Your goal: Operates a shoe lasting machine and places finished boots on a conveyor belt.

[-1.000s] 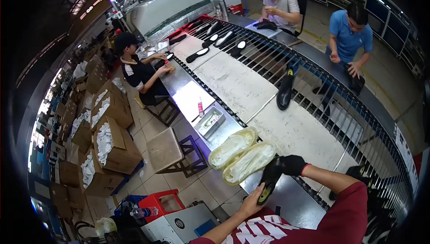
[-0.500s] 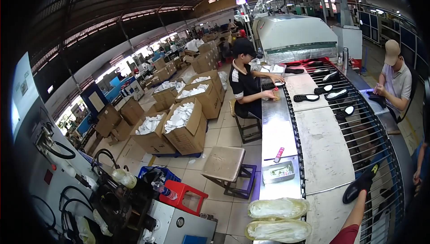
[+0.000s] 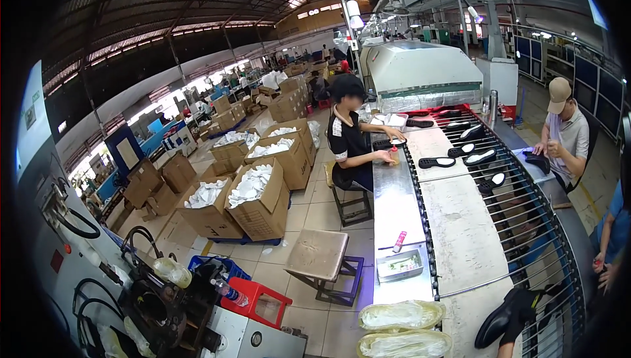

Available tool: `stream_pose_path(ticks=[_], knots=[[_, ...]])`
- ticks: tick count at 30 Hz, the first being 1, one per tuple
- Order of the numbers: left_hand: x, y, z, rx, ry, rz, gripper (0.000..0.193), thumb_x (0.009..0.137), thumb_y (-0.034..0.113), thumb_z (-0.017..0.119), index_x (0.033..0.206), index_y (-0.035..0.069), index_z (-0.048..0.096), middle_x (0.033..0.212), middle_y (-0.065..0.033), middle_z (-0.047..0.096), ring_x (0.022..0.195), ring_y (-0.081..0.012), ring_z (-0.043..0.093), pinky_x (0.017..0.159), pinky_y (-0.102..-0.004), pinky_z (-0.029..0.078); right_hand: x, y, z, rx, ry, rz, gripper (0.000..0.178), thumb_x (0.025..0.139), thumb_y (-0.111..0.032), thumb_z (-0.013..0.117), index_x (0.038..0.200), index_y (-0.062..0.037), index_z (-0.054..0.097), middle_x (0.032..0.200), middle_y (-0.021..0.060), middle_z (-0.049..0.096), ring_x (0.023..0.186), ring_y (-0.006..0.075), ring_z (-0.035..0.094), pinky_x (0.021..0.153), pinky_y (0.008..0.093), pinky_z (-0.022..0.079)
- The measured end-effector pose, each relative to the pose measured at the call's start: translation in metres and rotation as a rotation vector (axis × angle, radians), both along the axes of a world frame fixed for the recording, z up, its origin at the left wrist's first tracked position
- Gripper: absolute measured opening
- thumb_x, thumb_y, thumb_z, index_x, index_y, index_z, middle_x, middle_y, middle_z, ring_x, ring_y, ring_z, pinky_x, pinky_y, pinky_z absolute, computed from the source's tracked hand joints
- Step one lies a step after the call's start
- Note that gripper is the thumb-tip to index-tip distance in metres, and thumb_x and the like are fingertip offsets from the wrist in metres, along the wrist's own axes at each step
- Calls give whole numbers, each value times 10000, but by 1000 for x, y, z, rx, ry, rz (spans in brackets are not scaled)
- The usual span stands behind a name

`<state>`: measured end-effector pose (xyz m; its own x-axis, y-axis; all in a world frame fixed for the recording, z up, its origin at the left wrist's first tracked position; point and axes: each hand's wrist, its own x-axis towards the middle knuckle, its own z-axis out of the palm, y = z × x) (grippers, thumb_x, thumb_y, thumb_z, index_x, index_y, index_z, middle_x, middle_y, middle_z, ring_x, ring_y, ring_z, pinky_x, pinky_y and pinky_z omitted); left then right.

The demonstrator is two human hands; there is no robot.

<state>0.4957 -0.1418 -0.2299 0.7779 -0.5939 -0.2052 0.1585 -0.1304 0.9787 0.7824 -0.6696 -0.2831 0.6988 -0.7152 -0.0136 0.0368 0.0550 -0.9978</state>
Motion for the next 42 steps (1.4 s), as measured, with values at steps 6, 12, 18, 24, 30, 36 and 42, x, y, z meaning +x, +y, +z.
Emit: stream_pose_path(ticks=[6,12,18,24,30,36,42], knots=[[-10,-1,-42,-258,231,33,912,852,390,777,1573,152,271,1591,-202,308,1453,-402,311,1163,-481,304,-218,94,161,-174,287,244,338,922,-153,728,1154,85,673,1078,137,713,967,205,643,881,322,546],[21,32,8,66,-436,-87,866,817,57,753,1554,115,304,1538,-178,405,1415,-348,398,1162,-400,349,-344,159,181,-713,613,942,334,853,-280,753,1093,-77,641,986,155,734,901,306,701,773,407,541],[43,46,60,389,-345,-233,833,789,88,705,1534,108,334,1455,-225,452,1320,-398,472,1077,-410,421,-367,210,129,-912,454,1283,530,790,-317,815,1169,-2,617,1019,228,711,935,368,691,784,430,541],[-37,123,100,473,-112,97,679,855,122,543,1512,82,376,1551,-306,299,1416,-428,357,1174,-409,316,-318,198,111,-1133,623,1615,584,794,-333,788,1239,-12,587,1187,263,647,1059,434,630,874,476,513],[-198,254,245,685,-36,832,632,988,400,553,1547,204,334,1573,-351,186,1414,-476,343,1160,-446,347,-149,266,296,-1505,231,1402,252,981,-259,571,1075,-64,701,1014,161,701,956,333,669,816,408,540],[-275,373,391,1254,-57,1437,753,934,708,444,1539,265,371,1536,-329,315,1473,-502,190,1200,-607,101,-158,632,390,-535,-539,1217,146,1014,-65,526,1082,25,619,1024,87,647,984,169,597,912,304,458],[-315,491,358,1222,654,1228,700,963,706,315,1566,351,284,1627,-195,222,1510,-464,75,1143,-708,-46,-394,967,404,-49,-623,2078,658,893,-213,754,1431,-25,426,1113,54,601,956,130,543,845,283,470]])
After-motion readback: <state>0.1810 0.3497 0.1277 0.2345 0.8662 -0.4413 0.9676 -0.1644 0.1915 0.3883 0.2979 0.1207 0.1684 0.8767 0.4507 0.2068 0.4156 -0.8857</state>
